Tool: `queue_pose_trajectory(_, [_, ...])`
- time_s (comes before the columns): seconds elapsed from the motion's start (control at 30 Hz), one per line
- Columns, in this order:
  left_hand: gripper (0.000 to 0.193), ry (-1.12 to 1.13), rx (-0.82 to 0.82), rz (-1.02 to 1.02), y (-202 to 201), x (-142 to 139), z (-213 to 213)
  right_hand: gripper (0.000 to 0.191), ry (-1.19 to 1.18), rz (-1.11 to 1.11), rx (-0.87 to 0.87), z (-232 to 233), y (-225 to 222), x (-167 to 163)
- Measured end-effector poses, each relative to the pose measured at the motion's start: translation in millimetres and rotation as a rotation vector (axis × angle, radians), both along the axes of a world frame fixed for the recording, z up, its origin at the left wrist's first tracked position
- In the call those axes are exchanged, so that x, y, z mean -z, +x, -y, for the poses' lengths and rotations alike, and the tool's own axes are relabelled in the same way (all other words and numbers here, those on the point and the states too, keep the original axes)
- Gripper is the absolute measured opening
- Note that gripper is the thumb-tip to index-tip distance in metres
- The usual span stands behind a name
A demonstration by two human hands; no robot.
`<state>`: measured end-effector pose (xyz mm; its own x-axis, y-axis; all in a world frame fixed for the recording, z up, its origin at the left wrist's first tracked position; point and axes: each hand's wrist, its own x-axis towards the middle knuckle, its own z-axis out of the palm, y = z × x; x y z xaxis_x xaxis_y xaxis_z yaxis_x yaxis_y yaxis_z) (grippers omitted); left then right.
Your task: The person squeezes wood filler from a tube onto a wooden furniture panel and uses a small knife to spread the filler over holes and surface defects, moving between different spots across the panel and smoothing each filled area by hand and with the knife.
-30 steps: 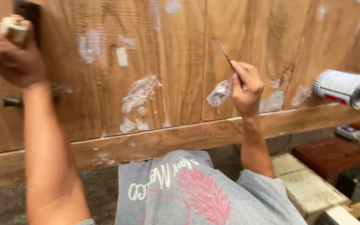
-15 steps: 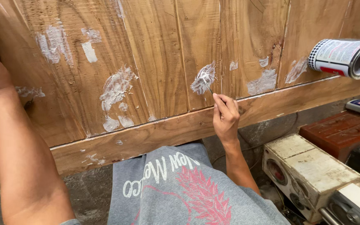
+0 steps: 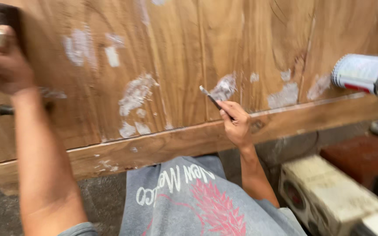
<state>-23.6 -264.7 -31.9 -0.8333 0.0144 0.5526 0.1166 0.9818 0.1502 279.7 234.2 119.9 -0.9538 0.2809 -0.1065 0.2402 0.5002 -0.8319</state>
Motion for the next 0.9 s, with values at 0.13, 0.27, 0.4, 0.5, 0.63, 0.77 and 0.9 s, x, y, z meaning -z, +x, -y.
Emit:
queue_pose_trajectory(0.13, [0.049,0.047,-0.038,-0.02,5,-26,-18,0.029,0.026,-0.174,-0.022,11,-82,-5])
queue_pose_trajectory(0.27, [0.046,0.143,-0.041,0.086,8,-51,-35,0.031,0.124,-0.357,-0.042,19,-189,19])
queue_pose_trajectory(0.4, [0.049,0.143,-0.016,0.076,9,-63,-41,0.029,0.313,-0.259,0.015,24,-296,65])
queue_pose_trajectory(0.5, [0.049,0.159,-0.021,0.099,10,-66,-43,0.031,0.46,-0.356,0.051,22,-340,93])
queue_pose_trajectory(0.63, [0.046,0.163,-0.033,0.108,11,-67,-45,0.033,0.598,-0.403,0.068,26,-363,105])
queue_pose_trajectory(0.77, [0.046,0.168,-0.041,0.122,11,-69,-45,0.028,0.687,-0.36,0.089,29,-364,105])
queue_pose_trajectory(0.9, [0.044,0.163,-0.032,0.129,12,-69,-44,0.027,0.752,-0.307,0.15,32,-356,105])
